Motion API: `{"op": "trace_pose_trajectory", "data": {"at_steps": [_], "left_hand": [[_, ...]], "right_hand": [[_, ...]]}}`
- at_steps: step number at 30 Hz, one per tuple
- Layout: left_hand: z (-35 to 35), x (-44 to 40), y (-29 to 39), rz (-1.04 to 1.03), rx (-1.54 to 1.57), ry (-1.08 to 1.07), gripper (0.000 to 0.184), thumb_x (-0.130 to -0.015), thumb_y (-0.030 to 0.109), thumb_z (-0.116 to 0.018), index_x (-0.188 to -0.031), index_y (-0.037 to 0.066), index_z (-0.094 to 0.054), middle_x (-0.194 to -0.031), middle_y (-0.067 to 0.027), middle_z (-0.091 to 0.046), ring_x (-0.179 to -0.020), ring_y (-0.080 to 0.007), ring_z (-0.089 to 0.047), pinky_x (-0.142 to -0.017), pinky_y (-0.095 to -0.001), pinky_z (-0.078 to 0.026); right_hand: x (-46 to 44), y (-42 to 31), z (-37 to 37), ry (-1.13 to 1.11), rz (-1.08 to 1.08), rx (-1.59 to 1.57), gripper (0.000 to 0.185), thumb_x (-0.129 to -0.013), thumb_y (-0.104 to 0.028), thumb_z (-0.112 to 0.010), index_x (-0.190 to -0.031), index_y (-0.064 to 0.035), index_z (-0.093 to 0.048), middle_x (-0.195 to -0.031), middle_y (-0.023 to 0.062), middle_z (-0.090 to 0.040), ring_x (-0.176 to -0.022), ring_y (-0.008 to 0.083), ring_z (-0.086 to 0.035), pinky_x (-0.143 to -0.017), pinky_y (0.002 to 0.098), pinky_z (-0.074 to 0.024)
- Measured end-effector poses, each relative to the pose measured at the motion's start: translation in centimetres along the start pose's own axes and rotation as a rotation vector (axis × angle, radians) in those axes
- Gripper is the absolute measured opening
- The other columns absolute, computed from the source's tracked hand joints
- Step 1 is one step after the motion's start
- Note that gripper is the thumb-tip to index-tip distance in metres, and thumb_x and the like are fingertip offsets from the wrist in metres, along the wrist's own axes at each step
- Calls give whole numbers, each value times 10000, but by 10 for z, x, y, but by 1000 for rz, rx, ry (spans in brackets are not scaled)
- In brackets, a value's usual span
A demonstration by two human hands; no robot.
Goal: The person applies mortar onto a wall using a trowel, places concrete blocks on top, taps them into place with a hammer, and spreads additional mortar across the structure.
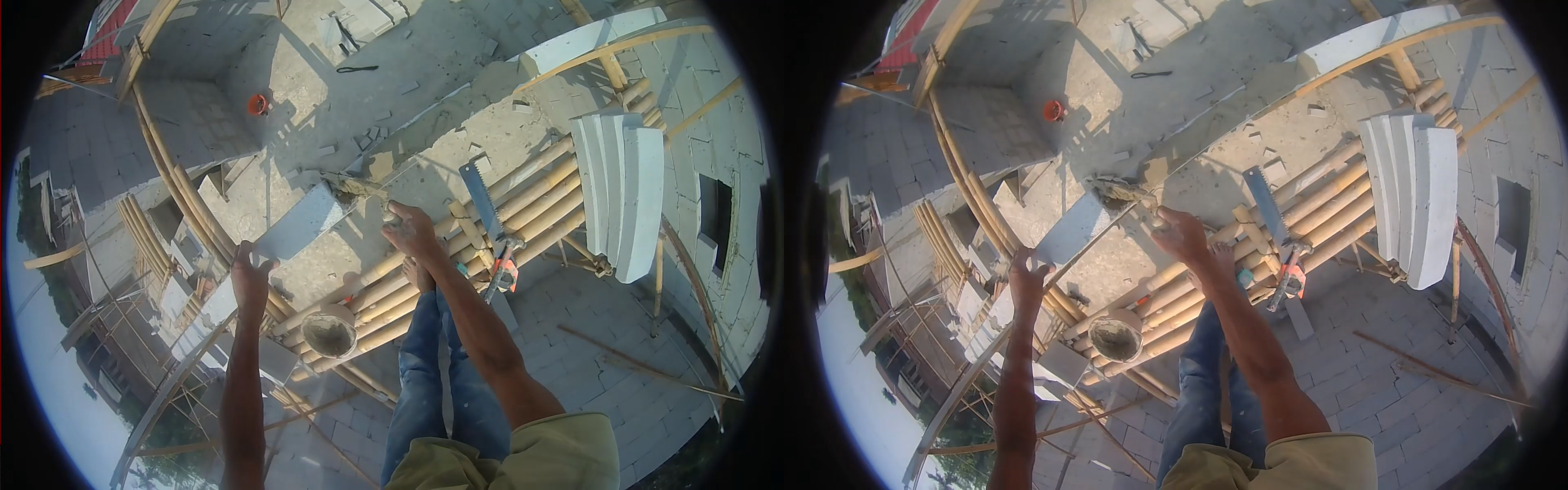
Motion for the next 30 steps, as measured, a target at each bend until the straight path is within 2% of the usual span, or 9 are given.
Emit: {"op": "trace_pose_trajectory", "data": {"at_steps": [5, 7, 13, 17, 19, 20, 23, 27, 30], "left_hand": [[0, -3, 4, -24, -29, 15, 344, -716, -86, -792, -956, 15, -566, -980, -163, -657, -933, -352, -659, -829, -422, -504], [2, -2, 8, -19, -13, 1, 341, -718, -88, -790, -952, 17, -566, -963, -157, -654, -922, -334, -659, -826, -412, -503], [1, -4, 9, -43, 11, -12, 353, -719, -82, -798, -953, 12, -550, -913, -138, -627, -870, -279, -618, -817, -380, -492], [-1, -5, -3, -36, 23, -13, 380, -715, -61, -817, -963, 1, -536, -927, -136, -609, -874, -274, -578, -832, -371, -480], [-3, -8, -9, -57, 4, -3, 387, -707, -55, -824, -965, -1, -540, -938, -141, -613, -888, -282, -586, -842, -376, -480], [-3, -7, -13, -71, -22, 4, 395, -699, -49, -830, -966, -2, -543, -950, -146, -617, -902, -289, -594, -852, -382, -481], [-3, -7, -12, -78, -15, 2, 406, -688, -36, -841, -974, -1, -555, -965, -157, -632, -907, -319, -616, -848, -401, -489], [-2, -9, -5, -35, -7, -18, 411, -683, -15, -850, -982, 0, -568, -992, -164, -648, -924, -351, -638, -835, -428, -499], [-4, -9, -12, -17, -44, -16, 423, -688, 17, -863, -1004, 7, -581, -1007, -177, -665, -936, -373, -655, -814, -453, -505]], "right_hand": [[21, 34, -46, 157, -12, -474, 342, -855, -72, -708, -1173, 46, -669, -829, 52, -690, -749, 105, -627, -680, 284, -519], [8, 40, -69, 161, -254, -524, 361, -817, -75, -728, -1167, 3, -675, -789, 53, -654, -688, 137, -575, -637, 321, -487], [17, 49, -196, 462, -67, -823, 417, -914, -12, -708, -1320, -42, -618, -834, -23, -597, -679, 71, -516, -601, 267, -448], [73, 22, -176, 532, -89, -634, 426, -940, 35, -671, -1351, -55, -599, -834, -60, -566, -669, 37, -487, -591, 229, -428], [95, 14, -151, 373, -190, -746, 408, -932, 55, -672, -1323, -17, -582, -1049, 7, -664, -888, 87, -595, -748, 261, -497], [90, 11, -144, 491, -68, -694, 336, -956, -25, -670, -1285, -48, -604, -824, -11, -612, -653, 85, -563, -579, 255, -462], [62, 17, -120, 526, -26, -198, 197, -962, -105, -670, -1140, -54, -604, -762, 49, -627, -628, 176, -620, -570, 326, -496], [58, 26, -138, 261, -268, -692, 234, -906, -139, -715, -1089, -89, -577, -692, 78, -569, -611, 254, -629, -576, 417, -506], [114, -22, -137, 366, -159, -520, 233, -907, -100, -715, -1098, -101, -581, -699, 40, -569, -633, 214, -626, -584, 378, -484]]}}
Point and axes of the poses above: each hand's wrist, its own x-axis away from the middle knuckle, its own z-axis out of the back of the hand, y = z × x, the point moved 2 cm from there along -x, towards the middle knuckle
